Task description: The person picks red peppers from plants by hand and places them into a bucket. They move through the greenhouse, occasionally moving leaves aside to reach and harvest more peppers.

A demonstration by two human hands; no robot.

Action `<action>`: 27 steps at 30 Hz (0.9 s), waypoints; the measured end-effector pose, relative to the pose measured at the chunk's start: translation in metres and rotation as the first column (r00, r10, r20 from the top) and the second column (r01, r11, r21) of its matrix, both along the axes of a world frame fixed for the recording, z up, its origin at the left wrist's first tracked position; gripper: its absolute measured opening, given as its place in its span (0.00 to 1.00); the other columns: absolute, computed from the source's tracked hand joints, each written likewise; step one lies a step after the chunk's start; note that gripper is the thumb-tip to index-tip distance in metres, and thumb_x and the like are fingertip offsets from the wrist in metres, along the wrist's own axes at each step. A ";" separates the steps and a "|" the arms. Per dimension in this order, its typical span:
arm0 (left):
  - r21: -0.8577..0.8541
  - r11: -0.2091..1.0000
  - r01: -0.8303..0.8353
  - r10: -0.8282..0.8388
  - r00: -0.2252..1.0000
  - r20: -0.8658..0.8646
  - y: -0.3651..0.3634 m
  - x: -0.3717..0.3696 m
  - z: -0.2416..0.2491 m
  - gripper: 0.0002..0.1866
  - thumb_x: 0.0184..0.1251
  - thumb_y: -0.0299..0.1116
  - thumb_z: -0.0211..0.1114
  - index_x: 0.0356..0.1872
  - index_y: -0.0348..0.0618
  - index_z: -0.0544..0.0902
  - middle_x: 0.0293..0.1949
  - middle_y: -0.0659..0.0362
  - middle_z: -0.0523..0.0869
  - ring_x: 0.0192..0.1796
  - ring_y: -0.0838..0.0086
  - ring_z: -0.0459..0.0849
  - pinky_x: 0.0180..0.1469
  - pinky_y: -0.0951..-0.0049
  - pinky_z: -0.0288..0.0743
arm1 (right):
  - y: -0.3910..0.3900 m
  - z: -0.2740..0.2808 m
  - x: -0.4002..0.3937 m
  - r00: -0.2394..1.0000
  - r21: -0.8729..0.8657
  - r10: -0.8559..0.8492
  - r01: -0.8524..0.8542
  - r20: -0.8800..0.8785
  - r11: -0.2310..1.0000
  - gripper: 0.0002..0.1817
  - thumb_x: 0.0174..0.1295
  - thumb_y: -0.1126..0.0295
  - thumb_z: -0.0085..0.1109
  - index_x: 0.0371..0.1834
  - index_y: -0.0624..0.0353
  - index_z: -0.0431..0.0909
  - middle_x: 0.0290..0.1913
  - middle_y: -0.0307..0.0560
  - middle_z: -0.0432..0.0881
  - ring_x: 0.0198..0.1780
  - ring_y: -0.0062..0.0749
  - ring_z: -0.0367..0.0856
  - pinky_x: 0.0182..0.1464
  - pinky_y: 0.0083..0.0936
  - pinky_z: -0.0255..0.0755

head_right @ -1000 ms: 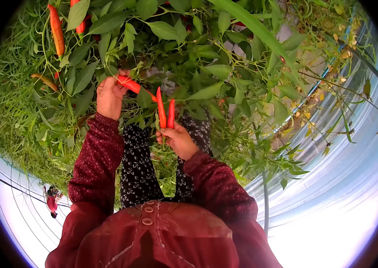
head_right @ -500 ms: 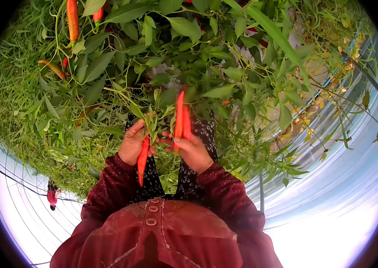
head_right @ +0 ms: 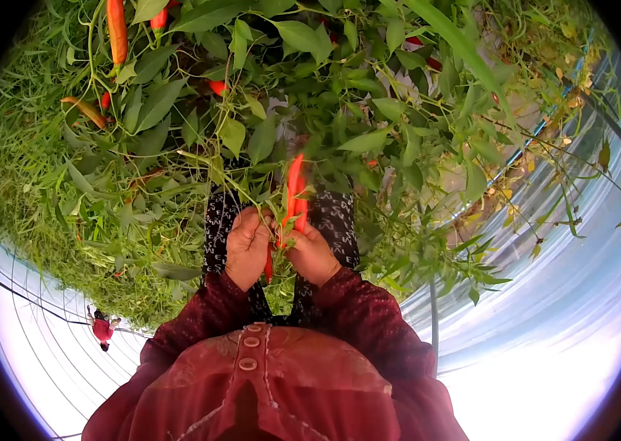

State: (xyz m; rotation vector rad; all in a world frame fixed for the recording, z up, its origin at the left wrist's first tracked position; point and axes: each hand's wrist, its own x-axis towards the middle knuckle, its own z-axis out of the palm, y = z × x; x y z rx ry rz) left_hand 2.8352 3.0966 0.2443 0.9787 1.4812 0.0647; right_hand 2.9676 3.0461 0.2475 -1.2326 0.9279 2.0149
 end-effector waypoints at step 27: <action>-0.279 0.950 0.137 -0.165 0.983 -0.079 -0.017 -0.066 -0.117 0.16 0.62 0.40 0.54 0.27 0.35 0.77 0.24 0.44 0.78 0.28 0.53 0.77 0.34 0.62 0.70 | 0.044 0.046 0.023 0.988 0.161 0.049 -0.025 -0.146 0.987 0.16 0.61 0.73 0.50 0.52 0.60 0.70 0.47 0.45 0.76 0.44 0.28 0.76 0.48 0.24 0.69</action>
